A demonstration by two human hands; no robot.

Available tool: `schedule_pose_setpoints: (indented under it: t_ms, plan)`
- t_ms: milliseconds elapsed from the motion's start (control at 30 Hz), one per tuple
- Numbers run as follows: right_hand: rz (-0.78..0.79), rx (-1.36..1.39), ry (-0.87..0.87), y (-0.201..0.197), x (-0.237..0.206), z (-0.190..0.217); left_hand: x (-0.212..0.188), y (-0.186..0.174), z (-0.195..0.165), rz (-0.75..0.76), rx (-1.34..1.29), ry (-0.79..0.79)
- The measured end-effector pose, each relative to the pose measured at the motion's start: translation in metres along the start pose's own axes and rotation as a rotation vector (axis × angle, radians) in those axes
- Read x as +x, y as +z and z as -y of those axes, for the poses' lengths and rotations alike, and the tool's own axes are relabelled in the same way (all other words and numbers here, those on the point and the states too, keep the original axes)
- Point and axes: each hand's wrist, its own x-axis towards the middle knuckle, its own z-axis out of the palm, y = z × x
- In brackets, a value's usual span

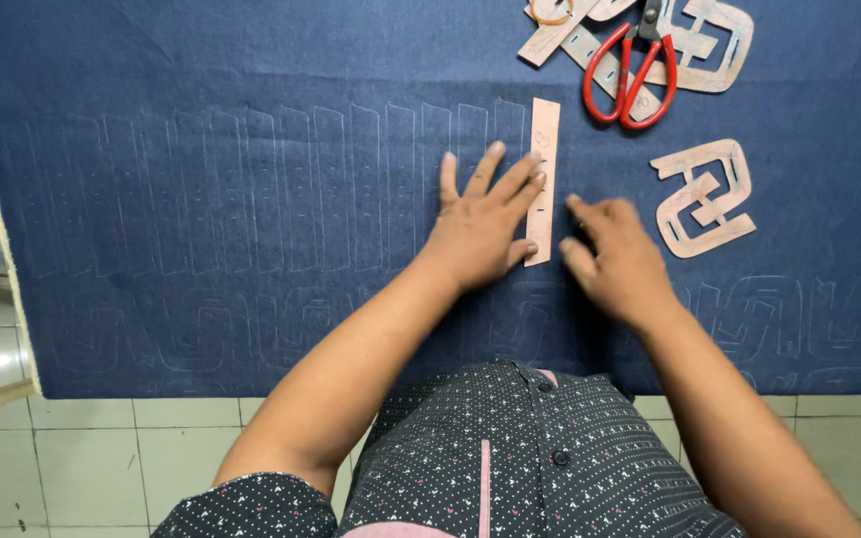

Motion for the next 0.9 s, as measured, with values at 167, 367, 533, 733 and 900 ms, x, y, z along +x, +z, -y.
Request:
schedule_pose_setpoints:
  t_ms: [167,367,533,733,900]
  plan:
    - [-0.165,-0.004,-0.084,-0.022,0.039,-0.003,0.010,0.021,-0.040,0.084,0.036,-0.111]
    - [0.135,0.056,-0.058,-0.028,0.085,0.017,0.038,0.046,-0.068,0.177,-0.468,-0.638]
    - [0.308,0.039,-0.017,-0.026,0.095,0.023,0.038,0.065,-0.074,0.225,-0.271,-0.607]
    - [0.162,-0.066,-0.134,-0.023,0.114,0.012,0.025,0.052,-0.053,-0.083,0.163,-0.013]
    - [-0.048,-0.086,-0.246,-0.019,0.142,-0.010,0.027,0.030,-0.042,-0.308,0.170,0.050]
